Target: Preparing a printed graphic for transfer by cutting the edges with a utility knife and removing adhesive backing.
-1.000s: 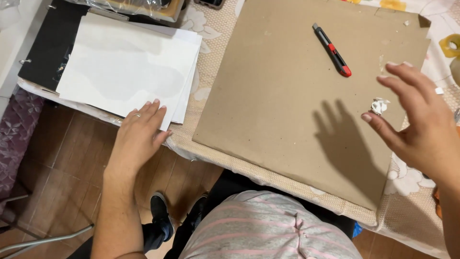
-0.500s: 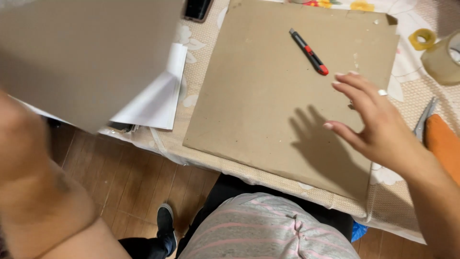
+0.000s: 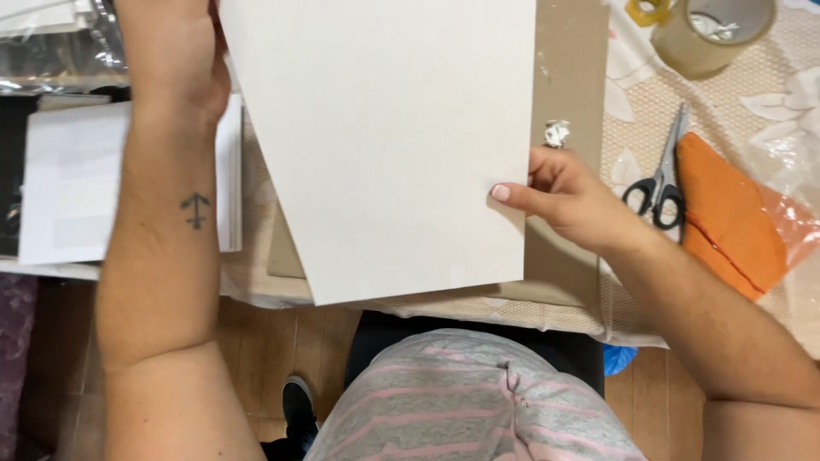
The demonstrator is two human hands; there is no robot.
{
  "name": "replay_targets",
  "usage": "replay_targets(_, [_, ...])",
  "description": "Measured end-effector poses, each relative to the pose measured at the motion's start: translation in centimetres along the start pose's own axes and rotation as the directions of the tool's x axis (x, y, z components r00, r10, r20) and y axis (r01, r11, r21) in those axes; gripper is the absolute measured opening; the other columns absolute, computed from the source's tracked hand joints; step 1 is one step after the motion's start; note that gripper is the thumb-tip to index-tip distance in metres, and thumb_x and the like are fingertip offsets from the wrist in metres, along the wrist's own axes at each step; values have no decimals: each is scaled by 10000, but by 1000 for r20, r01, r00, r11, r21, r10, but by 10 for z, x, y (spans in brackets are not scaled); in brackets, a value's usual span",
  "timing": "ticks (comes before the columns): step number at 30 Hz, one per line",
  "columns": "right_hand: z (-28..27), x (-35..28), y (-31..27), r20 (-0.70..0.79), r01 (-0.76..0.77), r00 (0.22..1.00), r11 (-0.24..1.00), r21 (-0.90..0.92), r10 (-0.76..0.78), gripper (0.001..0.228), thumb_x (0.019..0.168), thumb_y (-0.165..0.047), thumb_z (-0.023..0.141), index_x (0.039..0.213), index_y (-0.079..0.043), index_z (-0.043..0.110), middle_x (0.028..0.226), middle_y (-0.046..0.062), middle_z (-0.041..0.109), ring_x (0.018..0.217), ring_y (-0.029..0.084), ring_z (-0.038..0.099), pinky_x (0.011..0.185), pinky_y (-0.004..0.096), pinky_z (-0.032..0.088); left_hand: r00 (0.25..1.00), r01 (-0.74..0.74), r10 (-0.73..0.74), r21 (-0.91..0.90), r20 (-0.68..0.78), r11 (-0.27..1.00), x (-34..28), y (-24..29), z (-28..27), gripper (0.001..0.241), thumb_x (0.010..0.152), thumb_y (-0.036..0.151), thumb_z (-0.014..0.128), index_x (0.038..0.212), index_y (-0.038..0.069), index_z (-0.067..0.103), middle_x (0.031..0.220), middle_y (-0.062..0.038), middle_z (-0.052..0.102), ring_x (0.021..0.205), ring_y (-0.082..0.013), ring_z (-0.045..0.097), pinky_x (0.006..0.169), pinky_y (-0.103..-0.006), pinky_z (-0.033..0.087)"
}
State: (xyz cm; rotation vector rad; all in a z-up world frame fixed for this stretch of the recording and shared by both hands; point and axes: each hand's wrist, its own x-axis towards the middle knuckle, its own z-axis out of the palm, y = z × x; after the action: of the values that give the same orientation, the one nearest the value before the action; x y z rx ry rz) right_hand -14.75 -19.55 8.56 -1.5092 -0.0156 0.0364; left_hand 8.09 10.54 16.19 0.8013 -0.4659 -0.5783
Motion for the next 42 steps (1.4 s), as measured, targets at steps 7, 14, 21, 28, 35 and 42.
replay_targets(7, [-24,11,57,-3,-157,988,984,86,157,244,943,-152,662,1176,-83,652,1109,32,732,943,110,677,802,250,548,987,-14,117,663,-111,749,-46,-90,5,301,997,272,606,1219,74,557,1167,-40,648,1048,-137,629,925,-282,553])
replay_targets(14, [-19,62,37,-182,-41,977,740,-672,-111,192,951,-260,699,1060,-108,739,968,25,750,829,140,637,780,312,497,854,137,193,568,-483,812,-144,-91,-22,381,929,63,658,1293,25,552,1291,-108,662,1153,-188,670,1013,-313,590])
replay_targets(21, [-67,157,119,10,54,886,82,-995,-463,391,914,-416,864,981,-72,689,1182,174,601,1010,411,501,811,464,448,808,129,153,423,-569,897,-155,-98,-41,300,910,61,699,1192,59,595,1188,-96,707,1047,-169,702,940,-299,616])
replay_targets(28, [-102,118,96,-244,-78,842,339,-937,-481,160,1037,-142,480,1058,-20,582,872,211,655,718,414,592,611,554,414,873,129,74,375,-482,918,-125,-113,-37,484,891,83,696,1346,25,544,1312,-125,659,1205,-195,649,1082,-319,547])
replay_targets(35, [-161,35,81,-402,-276,852,365,-889,-335,252,1066,-163,467,1229,-34,610,1000,271,705,907,527,611,737,582,412,908,306,-152,371,-390,877,-59,-138,-34,438,888,98,688,1300,31,556,1248,-116,694,1107,-183,691,1003,-318,585])
replay_targets(42, [-128,31,61,-162,-141,841,81,-987,-517,294,1006,-179,680,1250,-15,673,1204,202,563,1064,413,460,812,516,429,916,376,-132,699,-378,609,-3,-156,-19,622,917,125,602,1464,49,317,1256,-117,673,1060,-162,681,871,-303,583])
